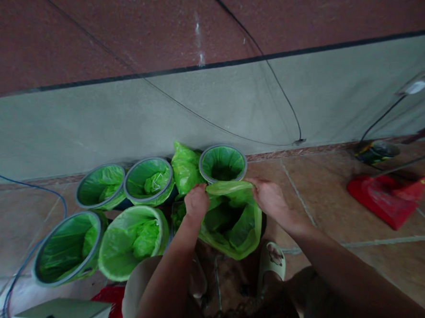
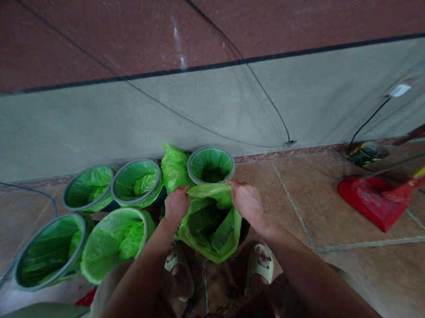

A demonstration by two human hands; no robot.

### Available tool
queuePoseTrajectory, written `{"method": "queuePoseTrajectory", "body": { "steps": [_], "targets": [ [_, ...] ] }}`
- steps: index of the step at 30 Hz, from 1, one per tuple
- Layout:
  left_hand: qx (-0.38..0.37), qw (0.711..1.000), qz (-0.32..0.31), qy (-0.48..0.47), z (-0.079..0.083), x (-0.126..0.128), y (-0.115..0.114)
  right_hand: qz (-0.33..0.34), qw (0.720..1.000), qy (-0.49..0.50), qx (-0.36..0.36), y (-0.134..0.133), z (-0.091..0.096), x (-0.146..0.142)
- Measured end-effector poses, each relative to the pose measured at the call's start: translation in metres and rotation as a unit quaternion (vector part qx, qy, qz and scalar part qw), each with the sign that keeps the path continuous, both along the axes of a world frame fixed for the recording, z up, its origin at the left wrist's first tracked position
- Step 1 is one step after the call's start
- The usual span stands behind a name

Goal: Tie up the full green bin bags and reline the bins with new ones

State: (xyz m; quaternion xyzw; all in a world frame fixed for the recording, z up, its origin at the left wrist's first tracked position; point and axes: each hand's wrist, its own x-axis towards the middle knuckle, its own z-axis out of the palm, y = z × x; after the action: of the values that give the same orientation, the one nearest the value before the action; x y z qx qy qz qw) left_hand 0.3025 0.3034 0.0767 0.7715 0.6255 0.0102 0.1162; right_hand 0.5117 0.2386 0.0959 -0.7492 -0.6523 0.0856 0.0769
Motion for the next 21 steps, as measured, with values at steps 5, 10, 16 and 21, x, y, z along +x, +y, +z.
{"method": "queuePoseTrajectory", "body": {
  "steps": [5,10,16,21],
  "targets": [
    [-0.011,1.0,0.022,-0.018,0.006,-0.003,0.004,-0.01,0.999,-0.019,-0.031,-0.002,-0.004,0.004],
    [-0.024,0.998,0.046,-0.041,0.013,-0.008,0.009,-0.055,0.995,-0.052,-0.063,0.0,-0.007,0.012],
    [-0.032,0.997,0.067,-0.035,0.012,-0.02,0.015,-0.124,0.987,-0.067,-0.081,0.005,-0.005,0.026],
    [-0.085,0.993,0.078,0.01,0.003,-0.037,0.024,-0.152,0.983,-0.07,-0.078,0.008,-0.002,0.039]
  ]
}}
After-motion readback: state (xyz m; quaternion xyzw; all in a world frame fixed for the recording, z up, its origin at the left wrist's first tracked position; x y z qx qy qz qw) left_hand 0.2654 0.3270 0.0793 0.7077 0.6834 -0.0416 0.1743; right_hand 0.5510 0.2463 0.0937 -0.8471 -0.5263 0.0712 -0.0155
